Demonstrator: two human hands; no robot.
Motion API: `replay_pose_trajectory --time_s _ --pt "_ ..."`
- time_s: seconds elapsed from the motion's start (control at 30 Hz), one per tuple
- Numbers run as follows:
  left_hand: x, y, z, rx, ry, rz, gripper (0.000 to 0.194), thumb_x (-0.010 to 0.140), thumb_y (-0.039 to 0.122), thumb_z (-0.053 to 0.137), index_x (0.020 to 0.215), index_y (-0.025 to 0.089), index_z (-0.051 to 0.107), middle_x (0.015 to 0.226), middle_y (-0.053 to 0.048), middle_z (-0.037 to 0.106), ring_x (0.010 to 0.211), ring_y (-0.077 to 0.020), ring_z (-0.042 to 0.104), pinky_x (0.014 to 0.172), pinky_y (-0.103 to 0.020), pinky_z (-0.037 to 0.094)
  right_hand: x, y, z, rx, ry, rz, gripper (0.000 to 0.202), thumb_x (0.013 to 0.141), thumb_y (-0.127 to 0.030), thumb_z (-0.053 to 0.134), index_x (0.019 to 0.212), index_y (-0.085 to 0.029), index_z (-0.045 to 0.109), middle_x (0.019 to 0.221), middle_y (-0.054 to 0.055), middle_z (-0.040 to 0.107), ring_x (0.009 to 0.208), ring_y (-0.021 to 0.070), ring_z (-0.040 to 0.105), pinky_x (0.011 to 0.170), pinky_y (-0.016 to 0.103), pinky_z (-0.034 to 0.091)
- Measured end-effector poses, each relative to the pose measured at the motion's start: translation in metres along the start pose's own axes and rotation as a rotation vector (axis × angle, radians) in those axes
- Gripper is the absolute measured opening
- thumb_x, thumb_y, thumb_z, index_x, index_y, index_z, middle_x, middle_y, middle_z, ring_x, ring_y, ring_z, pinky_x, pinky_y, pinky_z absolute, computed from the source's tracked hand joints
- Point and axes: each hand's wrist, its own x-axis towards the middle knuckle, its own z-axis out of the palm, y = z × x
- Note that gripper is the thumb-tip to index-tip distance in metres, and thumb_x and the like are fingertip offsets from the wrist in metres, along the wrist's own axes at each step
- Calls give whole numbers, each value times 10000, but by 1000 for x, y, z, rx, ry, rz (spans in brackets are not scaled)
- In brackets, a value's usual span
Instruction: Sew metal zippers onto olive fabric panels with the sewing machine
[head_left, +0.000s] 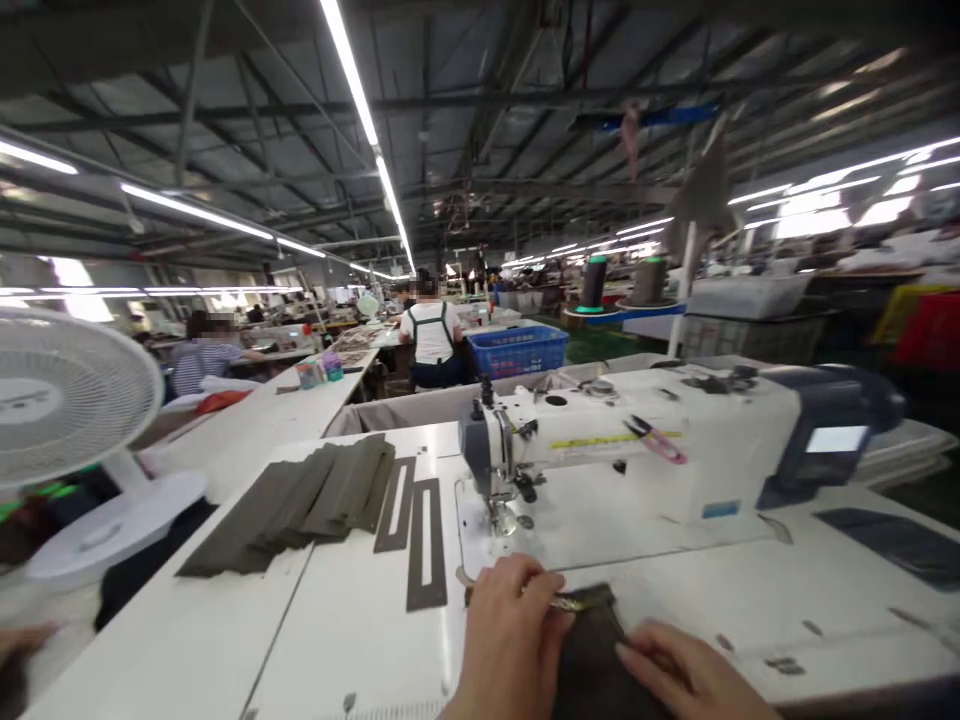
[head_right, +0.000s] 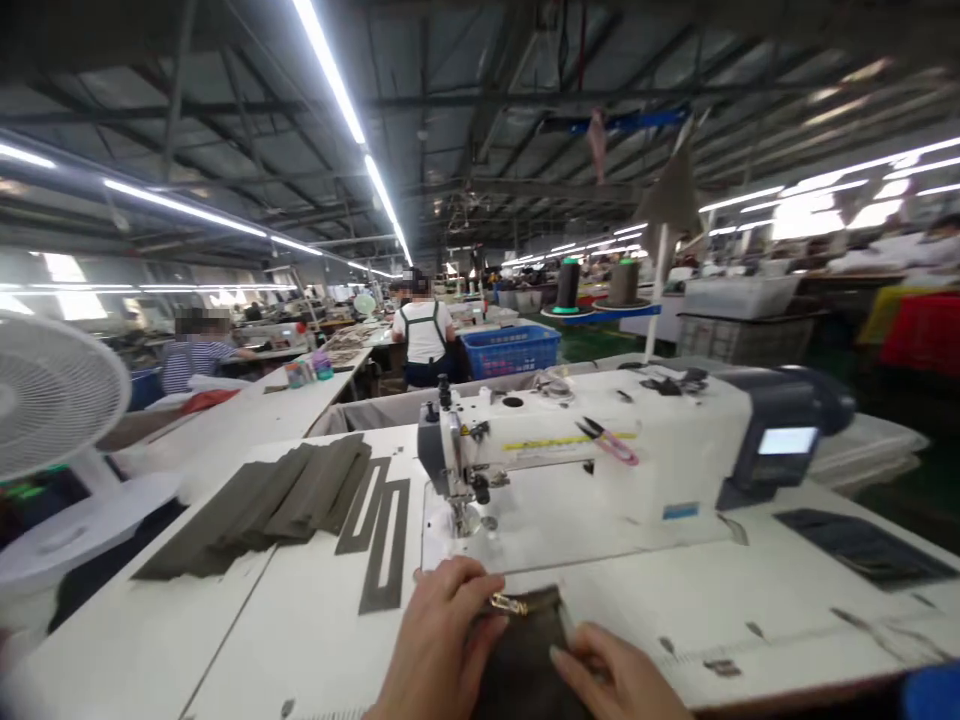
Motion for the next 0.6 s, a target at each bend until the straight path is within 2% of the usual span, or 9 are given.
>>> replay_pose_trajectory --time_s 0.1,0.2,0.27,0.43,0.53,0.6 --pt "-2 -13 11 75 -239 -184 209 774 108 544 926 213 642 980 -50 606 948 -230 531 879 -381 400 4 20 27 254 -108 225 518 719 -690 442 757 -184 549 631 25 607 503 152 582 437 243 438" --pt "-2 -23 17 74 -293 -206 185 791 101 537 906 209 633 980 -33 602 953 -206 515 865 -332 389 8 22 30 426 -149 359 505 670 -652 546 810 -167 547 646 36 614 468 147 594 411 231 431" --pt "1 -24 18 89 -310 -203 156 798 108 542 889 202 626 964 -29 602 941 -200 510 848 -323 387 8 19 30 468 -207 376 462 643 -603 611 779 -167 538 603 12 586 450 140 588 394 215 412" --pt "13 -20 10 142 -377 -196 85 814 131 538 792 182 602 901 -24 606 906 -207 507 846 -358 359 4 5 34 506 -286 367 418 653 -557 641 777 -168 547 579 -10 569 491 125 581 429 201 411" --pt "15 -17 0 55 -329 -170 92 816 126 534 773 189 585 856 -2 605 873 -184 514 839 -334 344 0 -1 31 616 -286 322 441 620 -580 670 747 -172 560 627 -9 573 558 129 578 502 219 433" --pt "17 -14 -9 -18 -288 -158 74 802 132 553 770 193 581 834 8 604 862 -176 515 834 -318 336 -1 -4 24 596 -260 219 421 634 -583 662 728 -183 572 659 -5 578 625 149 578 587 246 454"
